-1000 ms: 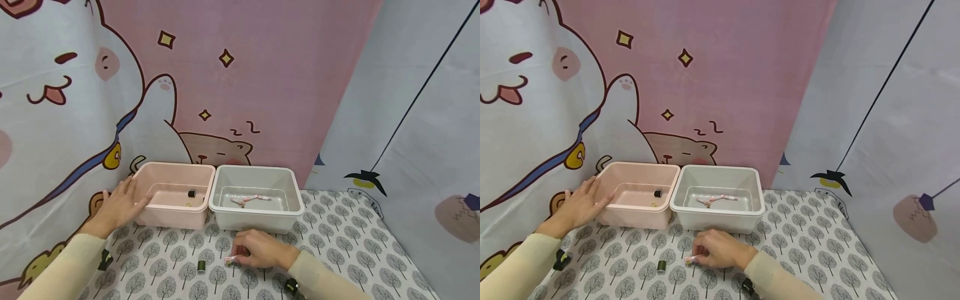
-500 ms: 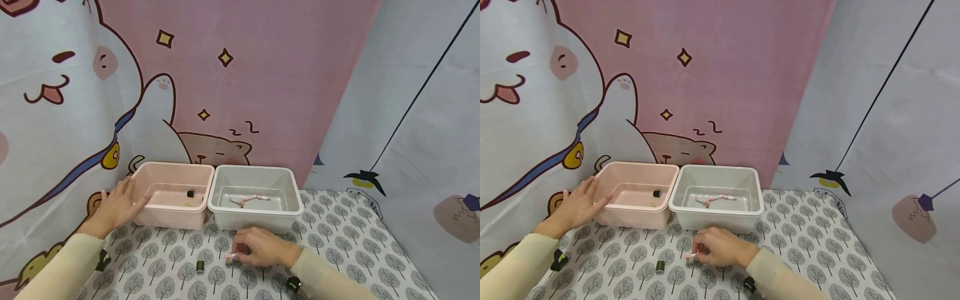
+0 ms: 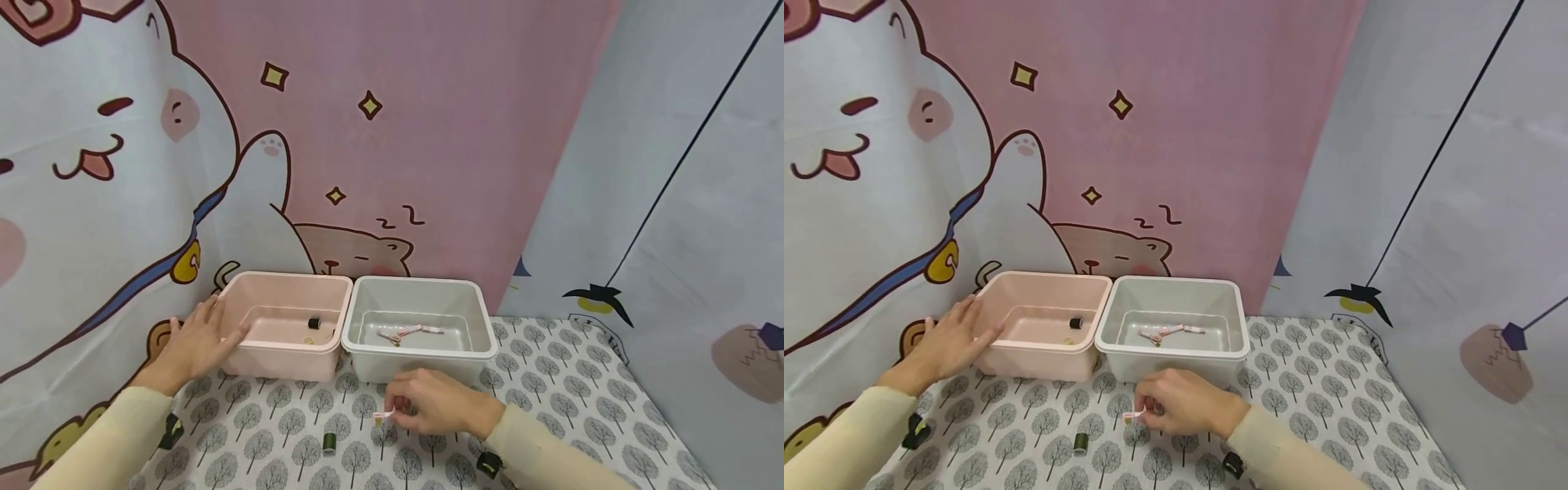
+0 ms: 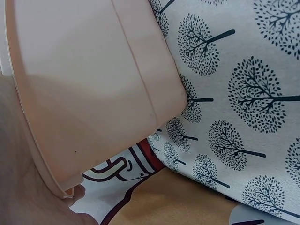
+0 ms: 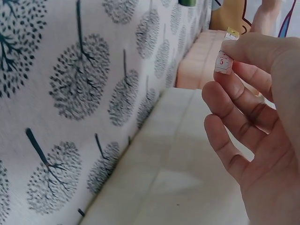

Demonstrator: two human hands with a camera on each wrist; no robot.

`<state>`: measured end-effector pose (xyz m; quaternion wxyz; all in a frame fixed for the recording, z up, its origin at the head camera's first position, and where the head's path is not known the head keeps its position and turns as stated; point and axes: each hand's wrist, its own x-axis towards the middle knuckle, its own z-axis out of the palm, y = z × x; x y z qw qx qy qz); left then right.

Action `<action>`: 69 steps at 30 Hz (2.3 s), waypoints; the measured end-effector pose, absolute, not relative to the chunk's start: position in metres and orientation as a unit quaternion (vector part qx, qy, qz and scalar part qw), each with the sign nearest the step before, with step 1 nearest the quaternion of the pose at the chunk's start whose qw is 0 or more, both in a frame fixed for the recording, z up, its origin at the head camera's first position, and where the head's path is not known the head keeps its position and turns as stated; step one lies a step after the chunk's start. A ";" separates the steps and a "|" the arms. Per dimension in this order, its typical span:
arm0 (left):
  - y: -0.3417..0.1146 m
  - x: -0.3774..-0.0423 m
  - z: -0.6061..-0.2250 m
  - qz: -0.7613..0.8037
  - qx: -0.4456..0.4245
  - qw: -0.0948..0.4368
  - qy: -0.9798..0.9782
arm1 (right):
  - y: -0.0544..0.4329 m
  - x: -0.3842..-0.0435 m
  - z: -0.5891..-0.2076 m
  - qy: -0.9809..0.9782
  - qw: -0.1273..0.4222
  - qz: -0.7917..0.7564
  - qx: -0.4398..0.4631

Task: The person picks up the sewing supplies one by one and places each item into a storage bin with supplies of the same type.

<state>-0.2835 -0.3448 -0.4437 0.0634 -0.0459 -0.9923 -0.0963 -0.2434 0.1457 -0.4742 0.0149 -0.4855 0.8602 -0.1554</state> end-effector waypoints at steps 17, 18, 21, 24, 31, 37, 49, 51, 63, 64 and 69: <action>-0.346 -0.283 -0.446 -0.095 -0.045 0.068 -0.992 | 0.152 -0.240 -0.446 0.848 -0.016 -0.175 -0.500; -0.346 -0.283 -0.446 -0.095 -0.045 0.067 -0.992 | 0.152 -0.240 -0.445 0.847 -0.018 -0.175 -0.502; -0.346 -0.283 -0.446 -0.095 -0.044 0.065 -0.992 | 0.153 -0.240 -0.439 0.844 -0.020 -0.176 -0.507; -0.346 -0.283 -0.447 -0.095 -0.044 0.063 -0.992 | 0.153 -0.241 -0.433 0.844 -0.026 -0.176 -0.507; -0.346 -0.284 -0.448 -0.098 -0.043 0.068 -0.992 | 0.154 -0.245 -0.423 0.839 -0.055 -0.171 -0.513; -0.346 -0.284 -0.449 -0.097 -0.042 0.071 -0.992 | 0.155 -0.249 -0.412 0.840 -0.077 -0.162 -0.512; -0.343 -0.283 -0.452 -0.103 -0.044 0.071 -0.991 | 0.157 -0.257 -0.397 0.835 -0.080 -0.188 -0.511; -0.344 -0.283 -0.452 -0.101 -0.044 0.073 -0.991 | 0.157 -0.259 -0.397 0.831 -0.086 -0.192 -0.515; -0.348 -0.282 -0.449 -0.092 -0.042 0.071 -0.992 | 0.163 -0.282 -0.384 0.827 -0.089 -0.200 -0.518; -0.348 -0.282 -0.448 -0.093 -0.043 0.071 -0.992 | 0.164 -0.284 -0.383 0.826 -0.090 -0.202 -0.519; -0.346 -0.281 -0.449 -0.095 -0.048 0.071 -0.992 | 0.170 -0.292 -0.378 0.832 -0.091 -0.206 -0.507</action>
